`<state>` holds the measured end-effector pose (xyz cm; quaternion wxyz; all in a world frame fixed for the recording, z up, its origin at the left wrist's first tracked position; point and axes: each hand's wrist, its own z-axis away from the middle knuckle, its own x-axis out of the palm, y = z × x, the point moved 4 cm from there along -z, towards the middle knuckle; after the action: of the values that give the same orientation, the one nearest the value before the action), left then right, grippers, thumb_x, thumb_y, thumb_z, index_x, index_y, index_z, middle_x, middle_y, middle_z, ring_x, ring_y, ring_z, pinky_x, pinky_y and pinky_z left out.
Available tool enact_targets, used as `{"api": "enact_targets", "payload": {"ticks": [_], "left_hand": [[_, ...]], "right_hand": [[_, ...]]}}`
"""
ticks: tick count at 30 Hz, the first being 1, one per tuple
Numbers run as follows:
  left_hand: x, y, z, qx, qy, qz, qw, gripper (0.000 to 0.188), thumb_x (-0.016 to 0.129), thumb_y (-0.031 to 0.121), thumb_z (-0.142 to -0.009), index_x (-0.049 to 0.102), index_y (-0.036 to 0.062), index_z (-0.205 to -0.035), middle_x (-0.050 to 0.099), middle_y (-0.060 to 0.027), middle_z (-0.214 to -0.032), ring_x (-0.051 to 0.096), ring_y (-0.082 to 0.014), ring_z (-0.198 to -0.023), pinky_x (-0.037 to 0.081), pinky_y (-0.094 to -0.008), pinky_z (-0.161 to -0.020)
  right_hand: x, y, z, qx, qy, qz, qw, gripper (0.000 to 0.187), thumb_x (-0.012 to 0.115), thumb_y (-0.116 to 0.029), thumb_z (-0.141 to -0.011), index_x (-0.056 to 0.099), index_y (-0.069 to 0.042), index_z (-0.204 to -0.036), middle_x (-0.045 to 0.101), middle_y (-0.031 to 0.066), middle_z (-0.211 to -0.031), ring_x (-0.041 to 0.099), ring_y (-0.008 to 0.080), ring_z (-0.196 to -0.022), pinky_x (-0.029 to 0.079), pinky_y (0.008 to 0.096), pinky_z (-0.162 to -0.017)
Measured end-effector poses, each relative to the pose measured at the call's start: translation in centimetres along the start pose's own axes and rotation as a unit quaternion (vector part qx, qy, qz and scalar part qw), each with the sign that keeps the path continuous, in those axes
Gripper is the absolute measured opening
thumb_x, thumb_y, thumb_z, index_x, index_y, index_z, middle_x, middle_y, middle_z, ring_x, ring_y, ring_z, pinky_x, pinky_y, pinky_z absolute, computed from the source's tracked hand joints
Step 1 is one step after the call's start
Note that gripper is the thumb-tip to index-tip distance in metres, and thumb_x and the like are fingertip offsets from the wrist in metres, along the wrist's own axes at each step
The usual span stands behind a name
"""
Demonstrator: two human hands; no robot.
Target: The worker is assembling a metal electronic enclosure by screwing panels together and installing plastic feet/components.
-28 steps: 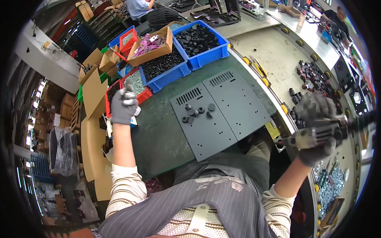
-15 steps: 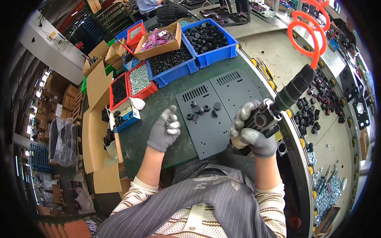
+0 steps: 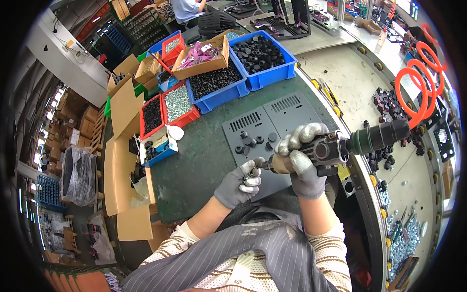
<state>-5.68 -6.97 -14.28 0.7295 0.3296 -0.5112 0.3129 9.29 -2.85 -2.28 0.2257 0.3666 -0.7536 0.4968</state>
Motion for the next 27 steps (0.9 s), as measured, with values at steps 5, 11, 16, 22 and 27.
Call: {"api": "enact_targets", "payload": {"ticks": [5,11,16,22,27], "left_hand": [[-0.3,-0.2,-0.2,0.000,-0.012,0.003,1.000,0.028,0.043,0.019,-0.098,0.049,0.0017,-0.120,0.058,-0.0041,-0.084,0.046,-0.0058,-0.058,0.036,-0.0160,-0.039],[0.2,-0.4,-0.4,0.003,0.021,0.000,1.000,0.028,0.044,0.019,-0.098,0.049,0.0012,-0.119,0.057,-0.0035,-0.082,0.045,-0.0055,-0.058,0.036,-0.0157,-0.040],[-0.2,-0.8,-0.4,-0.019,-0.002,-0.015,1.000,0.027,0.043,0.018,-0.098,0.050,0.0001,-0.117,0.057,-0.0041,-0.082,0.044,-0.0056,-0.057,0.035,-0.0154,-0.040],[-0.8,-1.4,-0.5,-0.032,-0.020,0.019,0.999,0.028,0.042,0.019,-0.098,0.050,-0.0006,-0.116,0.056,-0.0050,-0.081,0.043,-0.0058,-0.055,0.035,-0.0159,-0.041],[-0.2,-1.5,0.0,-0.023,-0.061,-0.020,0.998,0.029,0.044,0.019,-0.097,0.050,-0.0013,-0.117,0.054,-0.0043,-0.079,0.042,-0.0057,-0.054,0.034,-0.0161,-0.044]], "right_hand": [[-0.2,-0.3,0.4,-0.022,0.009,-0.013,1.000,0.040,0.068,-0.004,-0.068,0.043,-0.012,-0.098,0.046,0.0032,-0.084,0.051,0.0165,-0.072,0.047,0.0334,-0.069],[0.0,-0.5,0.7,-0.041,-0.037,-0.015,0.998,0.039,0.074,-0.004,-0.070,0.045,-0.011,-0.095,0.049,0.0025,-0.083,0.053,0.0150,-0.072,0.049,0.0304,-0.068],[-0.2,-0.6,1.1,-0.053,-0.045,-0.038,0.997,0.040,0.077,-0.003,-0.068,0.044,-0.011,-0.090,0.049,0.0020,-0.078,0.053,0.0146,-0.066,0.049,0.0313,-0.061],[-0.7,-0.7,0.9,-0.029,-0.085,-0.060,0.994,0.040,0.078,-0.006,-0.068,0.044,-0.011,-0.090,0.050,0.0018,-0.079,0.055,0.0151,-0.067,0.049,0.0302,-0.061],[-2.4,-0.7,0.9,-0.004,-0.003,-0.109,0.994,0.039,0.071,-0.012,-0.071,0.046,-0.012,-0.101,0.052,0.0036,-0.089,0.057,0.0191,-0.081,0.048,0.0348,-0.074]]}}
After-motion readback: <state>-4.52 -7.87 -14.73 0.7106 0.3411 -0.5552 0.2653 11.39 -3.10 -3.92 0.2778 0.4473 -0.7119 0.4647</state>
